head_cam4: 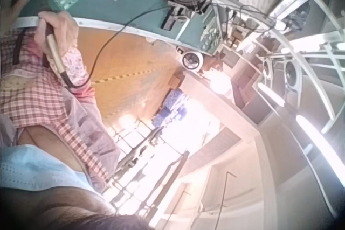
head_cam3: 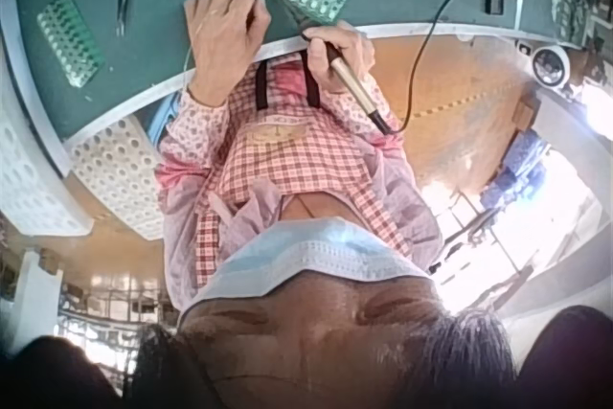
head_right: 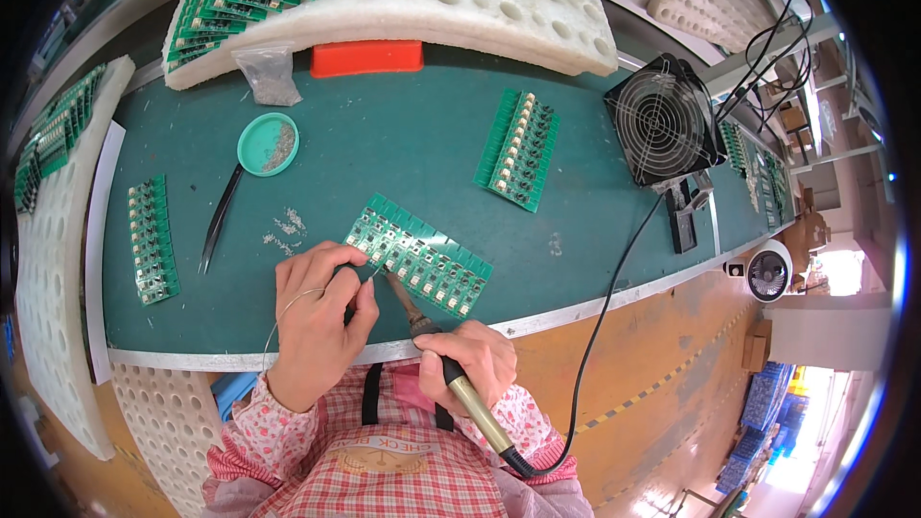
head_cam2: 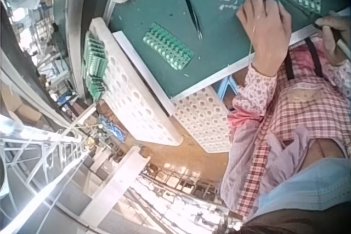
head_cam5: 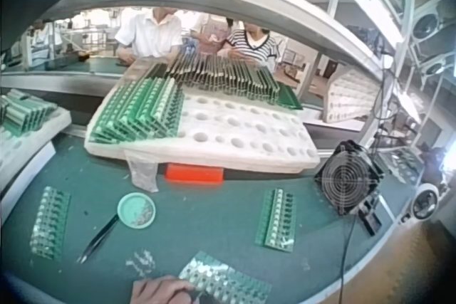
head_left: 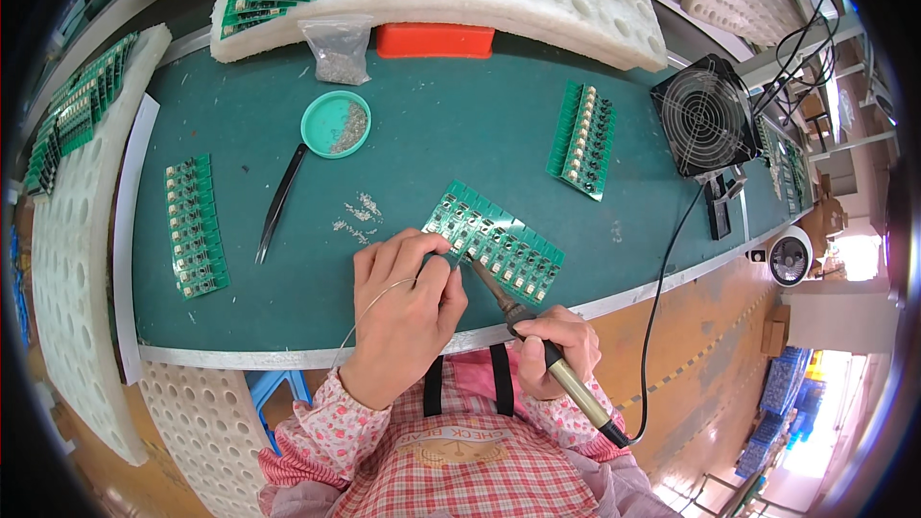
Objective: The person solders components onto a circuit board using a soldering iron and solder wire.
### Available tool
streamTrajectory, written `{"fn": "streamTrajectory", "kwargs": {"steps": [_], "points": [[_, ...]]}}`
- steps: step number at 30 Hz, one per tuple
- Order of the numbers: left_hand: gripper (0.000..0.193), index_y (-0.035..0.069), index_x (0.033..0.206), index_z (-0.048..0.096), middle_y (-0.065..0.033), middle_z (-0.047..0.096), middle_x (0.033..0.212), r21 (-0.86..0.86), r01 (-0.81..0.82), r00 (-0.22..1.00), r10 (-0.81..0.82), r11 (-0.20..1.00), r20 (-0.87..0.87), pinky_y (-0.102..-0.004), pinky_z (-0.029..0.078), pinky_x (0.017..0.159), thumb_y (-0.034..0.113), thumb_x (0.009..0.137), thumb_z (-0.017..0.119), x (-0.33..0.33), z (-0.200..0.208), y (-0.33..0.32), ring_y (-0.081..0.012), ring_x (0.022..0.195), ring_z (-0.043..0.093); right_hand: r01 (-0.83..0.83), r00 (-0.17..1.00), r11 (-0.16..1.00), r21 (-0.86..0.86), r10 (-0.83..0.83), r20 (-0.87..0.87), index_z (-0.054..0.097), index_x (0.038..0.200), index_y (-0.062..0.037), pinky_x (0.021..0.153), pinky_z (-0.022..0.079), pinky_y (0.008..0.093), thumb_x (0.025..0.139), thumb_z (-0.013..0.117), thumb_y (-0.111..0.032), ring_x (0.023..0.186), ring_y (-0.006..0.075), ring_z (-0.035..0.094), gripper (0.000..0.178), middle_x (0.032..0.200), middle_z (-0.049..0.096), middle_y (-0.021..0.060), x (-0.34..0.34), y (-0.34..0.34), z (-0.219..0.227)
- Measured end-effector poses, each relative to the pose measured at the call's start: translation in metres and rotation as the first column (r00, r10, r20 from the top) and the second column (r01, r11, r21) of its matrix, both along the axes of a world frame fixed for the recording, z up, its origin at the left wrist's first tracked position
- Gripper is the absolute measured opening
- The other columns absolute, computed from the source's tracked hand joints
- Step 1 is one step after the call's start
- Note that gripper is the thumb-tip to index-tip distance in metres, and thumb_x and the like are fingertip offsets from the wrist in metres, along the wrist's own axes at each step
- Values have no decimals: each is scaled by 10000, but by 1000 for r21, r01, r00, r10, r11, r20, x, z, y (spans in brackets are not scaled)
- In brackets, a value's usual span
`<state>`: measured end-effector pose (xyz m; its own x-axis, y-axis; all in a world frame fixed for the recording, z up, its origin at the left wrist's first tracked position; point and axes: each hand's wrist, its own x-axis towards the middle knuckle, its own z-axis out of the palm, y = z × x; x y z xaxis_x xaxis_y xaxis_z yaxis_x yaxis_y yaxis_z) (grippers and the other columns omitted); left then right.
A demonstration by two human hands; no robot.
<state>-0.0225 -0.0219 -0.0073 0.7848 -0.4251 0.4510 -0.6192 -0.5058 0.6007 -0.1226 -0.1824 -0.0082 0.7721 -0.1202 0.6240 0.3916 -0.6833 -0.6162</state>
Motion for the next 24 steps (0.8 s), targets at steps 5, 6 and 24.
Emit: {"fn": "streamTrajectory", "kwargs": {"steps": [5, 6, 24], "points": [[154, 21, 813, 580, -72, 639, 1068, 18, -10, 1000, 9, 1000, 16, -413, 418, 869, -3, 752, 719, -1, 2, 0, -294, 1006, 623, -4, 1000, 1000, -8, 4, -20, 623, 1008, -40, 465, 471, 331, 824, 717, -30, 507, 201, 591, 207, 685, 651, 66, 3, 4, 4], [154, 21, 813, 580, -72, 639, 1068, 18, -10, 1000, 10, 1000, 14, -413, 418, 869, -3, 752, 719, -1, 1, 0, -294, 1006, 623, -4, 1000, 1000, -8, 4, -22, 623, 1008, -40, 465, 471, 331, 824, 717, -30, 507, 201, 591, 207, 685, 651, 66, 3, 4, 4], [160, 17, 854, 601, -81, 597, 1047, 51, -6, 998, 3, 999, 61, -420, 428, 870, 12, 750, 722, 0, -2, -1, -280, 1035, 604, -51, 998, 980, -193, 57, 24, 653, 983, -67, 446, 428, 308, 706, 737, 18, 484, 197, 537, 302, 611, 541, 25, 10, 6, 6]]}}
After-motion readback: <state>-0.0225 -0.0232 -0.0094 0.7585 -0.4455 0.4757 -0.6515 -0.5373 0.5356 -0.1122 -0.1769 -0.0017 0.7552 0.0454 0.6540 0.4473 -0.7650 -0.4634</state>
